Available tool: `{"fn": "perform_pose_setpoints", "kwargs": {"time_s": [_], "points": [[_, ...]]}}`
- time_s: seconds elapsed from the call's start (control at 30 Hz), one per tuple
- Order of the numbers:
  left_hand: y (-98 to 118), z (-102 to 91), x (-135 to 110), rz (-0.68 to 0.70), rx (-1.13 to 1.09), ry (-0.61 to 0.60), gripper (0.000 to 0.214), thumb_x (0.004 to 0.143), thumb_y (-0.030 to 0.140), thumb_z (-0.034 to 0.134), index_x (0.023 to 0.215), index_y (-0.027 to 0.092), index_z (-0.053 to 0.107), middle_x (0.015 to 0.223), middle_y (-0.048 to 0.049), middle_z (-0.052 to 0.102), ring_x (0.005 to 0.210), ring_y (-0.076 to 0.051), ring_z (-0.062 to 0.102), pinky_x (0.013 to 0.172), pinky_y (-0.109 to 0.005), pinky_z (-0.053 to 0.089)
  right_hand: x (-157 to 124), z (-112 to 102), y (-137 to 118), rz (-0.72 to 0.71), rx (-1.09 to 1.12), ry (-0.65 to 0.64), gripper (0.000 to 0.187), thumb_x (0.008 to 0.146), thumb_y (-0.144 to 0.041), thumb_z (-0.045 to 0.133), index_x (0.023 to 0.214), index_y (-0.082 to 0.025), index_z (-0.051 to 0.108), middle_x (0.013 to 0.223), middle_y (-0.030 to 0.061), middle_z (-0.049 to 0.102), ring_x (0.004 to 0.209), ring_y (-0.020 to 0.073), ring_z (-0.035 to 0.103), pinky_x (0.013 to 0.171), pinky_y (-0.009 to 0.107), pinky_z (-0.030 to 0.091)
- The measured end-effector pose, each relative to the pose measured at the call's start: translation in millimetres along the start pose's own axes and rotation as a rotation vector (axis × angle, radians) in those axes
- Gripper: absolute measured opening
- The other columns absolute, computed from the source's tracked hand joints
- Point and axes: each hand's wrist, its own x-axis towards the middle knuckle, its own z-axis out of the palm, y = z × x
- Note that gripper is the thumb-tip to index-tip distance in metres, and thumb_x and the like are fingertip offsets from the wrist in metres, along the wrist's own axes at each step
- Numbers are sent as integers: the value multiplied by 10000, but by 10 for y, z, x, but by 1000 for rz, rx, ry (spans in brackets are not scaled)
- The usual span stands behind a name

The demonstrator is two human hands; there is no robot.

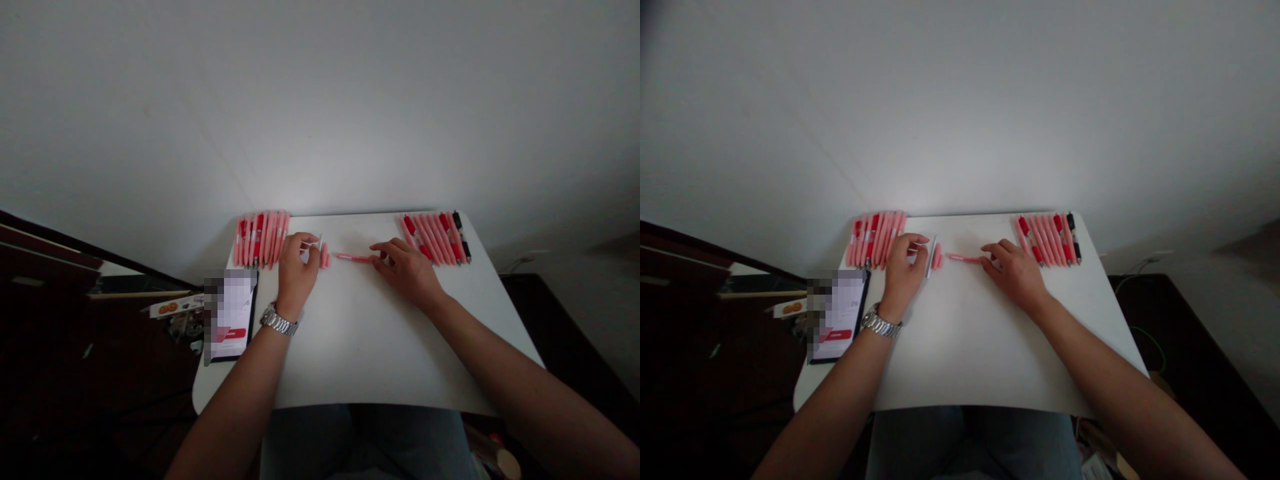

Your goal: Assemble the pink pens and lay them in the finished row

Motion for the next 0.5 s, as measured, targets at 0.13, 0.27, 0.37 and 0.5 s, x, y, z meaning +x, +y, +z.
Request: {"fn": "perform_pose_setpoints", "kwargs": {"time_s": [0.13, 0.27, 0.37, 0.5], "points": [[-4, -1, -9, 1, -29, -12, 187, 902, 77, 507, 978, 215, 608, 984, -37, 651, 880, -161, 622, 821, -325, 520, 15, -7, -22, 39, 89, 64, 153, 972, -330, 578, 916, -200, 636, 764, 24, 608, 647, 149, 547, 607, 284, 414], [6, -3, -7, -9, -45, -14, 158, 901, 86, 516, 941, 211, 603, 955, -33, 652, 865, -159, 624, 789, -313, 510, 16, -2, -17, 94, 150, 90, 171, 954, -330, 593, 838, -206, 577, 698, 1, 567, 609, 139, 517, 571, 273, 383], [1, 2, -3, -6, -50, -16, 155, 902, 88, 518, 936, 211, 607, 940, -34, 653, 854, -160, 622, 783, -313, 514, 16, 8, 7, 111, 157, 84, 185, 951, -342, 589, 824, -208, 571, 677, 0, 565, 598, 139, 518, 566, 273, 383], [-23, 16, 4, -7, -74, -10, 151, 902, 96, 515, 931, 212, 606, 924, -31, 651, 868, -160, 629, 814, -313, 530, 15, 21, 24, 110, 156, 85, 193, 944, -349, 584, 811, -210, 565, 650, -5, 552, 579, 139, 508, 552, 274, 372]]}}
